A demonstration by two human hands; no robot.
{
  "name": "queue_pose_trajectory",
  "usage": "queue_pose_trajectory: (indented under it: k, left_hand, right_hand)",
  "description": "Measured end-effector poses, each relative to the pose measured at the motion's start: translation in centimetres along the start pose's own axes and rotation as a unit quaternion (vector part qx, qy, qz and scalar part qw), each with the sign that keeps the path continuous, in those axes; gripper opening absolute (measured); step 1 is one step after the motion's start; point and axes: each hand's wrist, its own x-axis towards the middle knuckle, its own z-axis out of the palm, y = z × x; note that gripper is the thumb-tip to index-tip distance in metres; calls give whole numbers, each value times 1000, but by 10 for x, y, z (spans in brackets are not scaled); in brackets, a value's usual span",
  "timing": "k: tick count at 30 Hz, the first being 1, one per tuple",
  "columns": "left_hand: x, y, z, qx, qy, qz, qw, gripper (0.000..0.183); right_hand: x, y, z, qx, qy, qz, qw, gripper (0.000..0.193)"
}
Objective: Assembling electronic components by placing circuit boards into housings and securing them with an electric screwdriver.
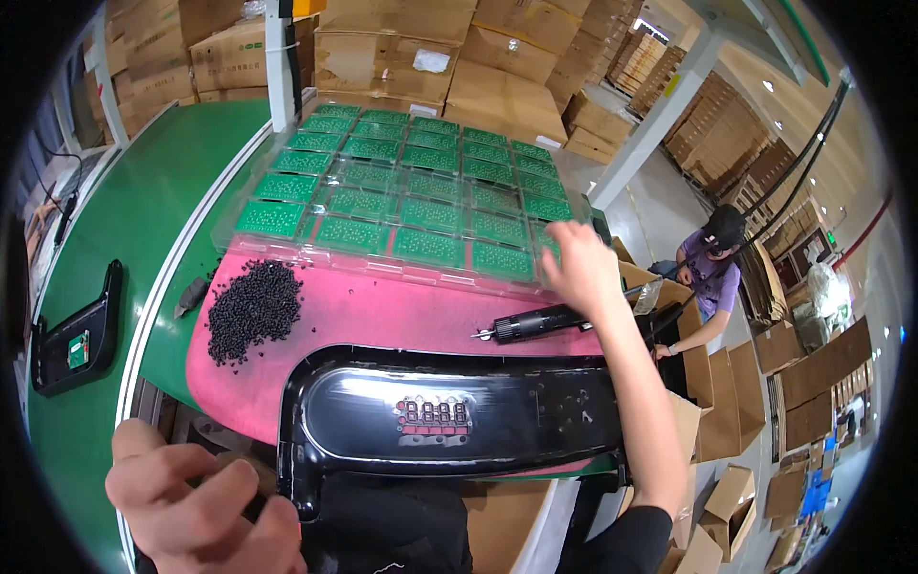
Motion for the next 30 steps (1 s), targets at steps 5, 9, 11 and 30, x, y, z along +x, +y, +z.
queue_pose_trajectory:
  k: [5, 9, 11, 30]
  left_hand:
    - [13, 36, -4, 45, 2, -302, 952, 19]
    - [19, 30, 0, 74, -37, -289, 954, 20]
    - [27, 32, 10, 64, 38, -379, 922, 22]
    - [36, -20, 55, 4, -104, 2, 995, 22]
  right_hand:
    - [33, 53, 56, -197, -173, 126, 957, 52]
    - [40, 61, 83, -221, -160, 122, 954, 50]
    - [41, 63, 96, -207, -151, 139, 956, 45]
    - [36, 68, 114, -260, -27, 2, 965, 20]
